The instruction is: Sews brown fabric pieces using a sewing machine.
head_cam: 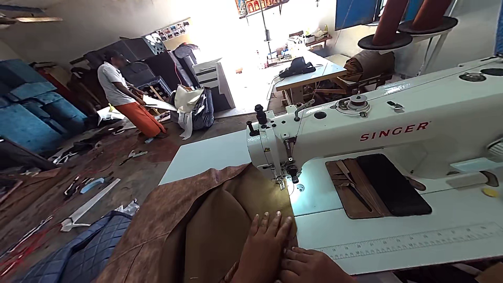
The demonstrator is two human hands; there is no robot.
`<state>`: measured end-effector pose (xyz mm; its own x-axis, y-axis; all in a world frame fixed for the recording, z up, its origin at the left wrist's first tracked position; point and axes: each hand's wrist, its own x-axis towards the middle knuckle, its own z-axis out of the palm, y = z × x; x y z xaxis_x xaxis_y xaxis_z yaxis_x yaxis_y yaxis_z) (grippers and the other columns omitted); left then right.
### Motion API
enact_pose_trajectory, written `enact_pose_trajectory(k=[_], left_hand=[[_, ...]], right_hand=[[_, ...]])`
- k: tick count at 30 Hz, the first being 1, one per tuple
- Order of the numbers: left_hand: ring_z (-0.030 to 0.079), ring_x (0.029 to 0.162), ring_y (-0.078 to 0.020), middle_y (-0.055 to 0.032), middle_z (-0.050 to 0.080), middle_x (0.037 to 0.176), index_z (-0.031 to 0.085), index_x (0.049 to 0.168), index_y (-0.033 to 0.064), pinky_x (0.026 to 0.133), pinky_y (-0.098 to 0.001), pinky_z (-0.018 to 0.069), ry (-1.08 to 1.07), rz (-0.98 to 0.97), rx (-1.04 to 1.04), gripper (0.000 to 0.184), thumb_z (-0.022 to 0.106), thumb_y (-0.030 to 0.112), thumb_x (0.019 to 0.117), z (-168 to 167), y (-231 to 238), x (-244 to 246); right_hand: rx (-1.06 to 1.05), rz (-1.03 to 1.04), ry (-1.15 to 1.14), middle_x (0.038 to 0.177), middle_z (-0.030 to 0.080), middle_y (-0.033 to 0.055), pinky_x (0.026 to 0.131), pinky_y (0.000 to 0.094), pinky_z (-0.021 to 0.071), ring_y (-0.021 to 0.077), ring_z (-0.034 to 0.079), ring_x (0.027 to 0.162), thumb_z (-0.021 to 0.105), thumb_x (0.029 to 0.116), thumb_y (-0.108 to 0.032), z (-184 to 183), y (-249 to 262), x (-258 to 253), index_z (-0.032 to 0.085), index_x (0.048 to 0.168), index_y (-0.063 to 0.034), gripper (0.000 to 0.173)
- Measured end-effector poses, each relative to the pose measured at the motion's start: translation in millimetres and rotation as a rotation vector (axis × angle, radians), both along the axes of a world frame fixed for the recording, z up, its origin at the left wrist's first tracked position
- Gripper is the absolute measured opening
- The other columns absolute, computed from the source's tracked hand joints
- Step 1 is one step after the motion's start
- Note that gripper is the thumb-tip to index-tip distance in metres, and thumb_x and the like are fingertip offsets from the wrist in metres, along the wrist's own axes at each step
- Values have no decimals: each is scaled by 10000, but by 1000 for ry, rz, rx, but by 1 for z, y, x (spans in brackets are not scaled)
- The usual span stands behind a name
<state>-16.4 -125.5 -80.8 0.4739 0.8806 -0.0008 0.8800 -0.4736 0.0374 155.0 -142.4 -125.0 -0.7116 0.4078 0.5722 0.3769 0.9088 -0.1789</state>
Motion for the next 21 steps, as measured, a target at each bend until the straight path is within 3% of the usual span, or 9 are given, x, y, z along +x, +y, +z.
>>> enact_pose_trajectory(k=[3, 7, 11, 14, 17, 21], left_hand=[[485, 1401, -456, -170, 507, 1541, 521, 1520, 292, 1163, -643, 310, 67, 39, -136, 566, 531, 59, 1004, 10, 3, 6], [446, 1439, -431, -133, 473, 1577, 490, 1538, 310, 1196, -640, 244, 105, 66, -177, 568, 494, 67, 1025, 13, 9, 8], [446, 1438, -438, -137, 481, 1569, 503, 1531, 306, 1192, -631, 267, 73, 69, -168, 547, 494, 83, 1031, 10, 17, 7], [497, 1393, -453, -144, 554, 1505, 589, 1465, 296, 1151, -686, 294, -16, 44, -82, 531, 545, 54, 994, 2, 22, 3], [587, 1294, -463, -128, 677, 1356, 719, 1314, 304, 1051, -756, 355, -185, -3, 146, 485, 628, 36, 920, -20, 31, -5], [624, 1238, -455, -96, 714, 1292, 753, 1245, 343, 999, -763, 376, -248, -28, 279, 464, 615, 62, 903, -32, 48, -10]], right_hand=[[-33, 13, -20, 1021, 775, 125, 901, 362, 598, 261, 752, 1042, 581, 943, 9, 3, 2, 1, 715, 939, -44, 145], [-47, -2, -23, 1017, 772, 131, 898, 366, 600, 268, 750, 1048, 591, 927, 20, 4, 3, 0, 711, 935, -38, 134], [-51, -23, -20, 1022, 775, 129, 893, 369, 601, 267, 753, 1038, 583, 927, 16, 5, 8, -1, 712, 923, -36, 139], [-58, -35, -28, 1034, 774, 134, 902, 374, 599, 273, 751, 1047, 580, 936, 21, 8, 12, -2, 710, 926, -29, 139], [-52, -57, -35, 1054, 773, 135, 899, 383, 602, 280, 750, 1055, 609, 931, -4, 8, 18, -1, 709, 921, -33, 105], [-33, -59, -31, 1087, 767, 144, 931, 395, 593, 291, 739, 1089, 619, 919, 20, 5, 27, -1, 716, 939, -31, 112]])
